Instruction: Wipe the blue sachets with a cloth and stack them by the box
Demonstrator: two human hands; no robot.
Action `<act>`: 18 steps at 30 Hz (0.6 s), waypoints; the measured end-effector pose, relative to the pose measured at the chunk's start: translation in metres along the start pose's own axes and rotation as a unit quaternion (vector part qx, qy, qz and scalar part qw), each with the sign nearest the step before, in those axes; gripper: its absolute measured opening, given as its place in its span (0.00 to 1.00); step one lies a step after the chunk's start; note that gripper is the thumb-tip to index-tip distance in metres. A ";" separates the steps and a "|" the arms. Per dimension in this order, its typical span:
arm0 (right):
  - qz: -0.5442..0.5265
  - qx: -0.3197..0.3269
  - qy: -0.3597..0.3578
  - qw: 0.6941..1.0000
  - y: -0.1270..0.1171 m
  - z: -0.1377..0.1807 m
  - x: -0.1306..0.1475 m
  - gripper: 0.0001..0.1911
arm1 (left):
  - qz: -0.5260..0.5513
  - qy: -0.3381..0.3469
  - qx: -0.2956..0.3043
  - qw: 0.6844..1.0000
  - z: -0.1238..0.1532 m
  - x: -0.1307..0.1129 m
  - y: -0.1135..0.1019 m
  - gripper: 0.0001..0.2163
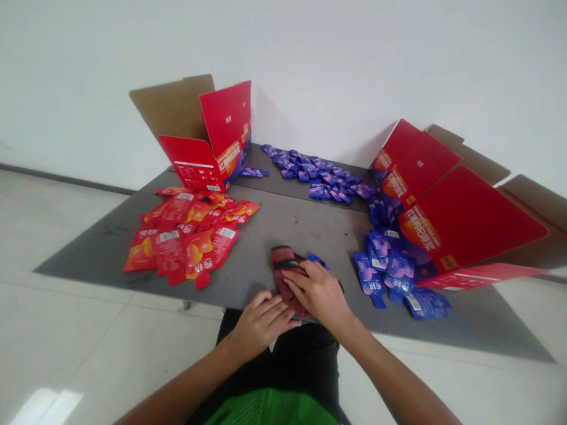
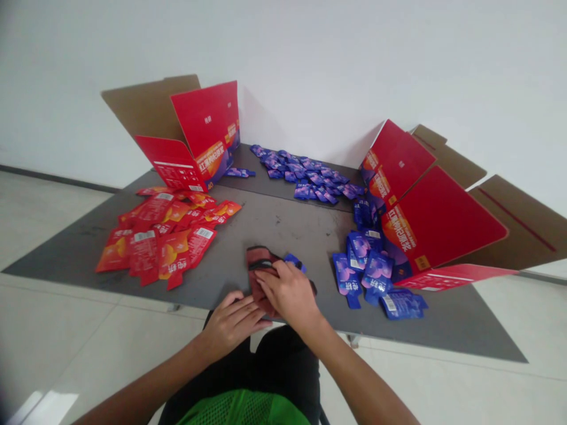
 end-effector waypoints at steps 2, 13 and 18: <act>0.007 0.010 0.009 1.000 0.009 -0.001 -0.013 0.14 | 0.003 0.001 0.010 1.000 0.000 0.000 0.000 0.10; 0.002 -0.045 0.034 0.998 -0.015 -0.007 -0.010 0.15 | -0.027 0.015 -0.018 0.999 0.003 -0.001 0.003 0.09; -0.007 -0.041 0.068 0.997 0.005 -0.004 -0.024 0.12 | -0.020 0.019 -0.005 1.000 0.001 -0.002 -0.001 0.10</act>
Point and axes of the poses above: each hand's wrist, its own z-axis away from the middle knuckle, its own y-axis out of the palm, x = y × z, the point moved 4 cm from there along -z, towards the middle knuckle, and after that the axes turned 13 degrees about y, right-handed, at the moved point
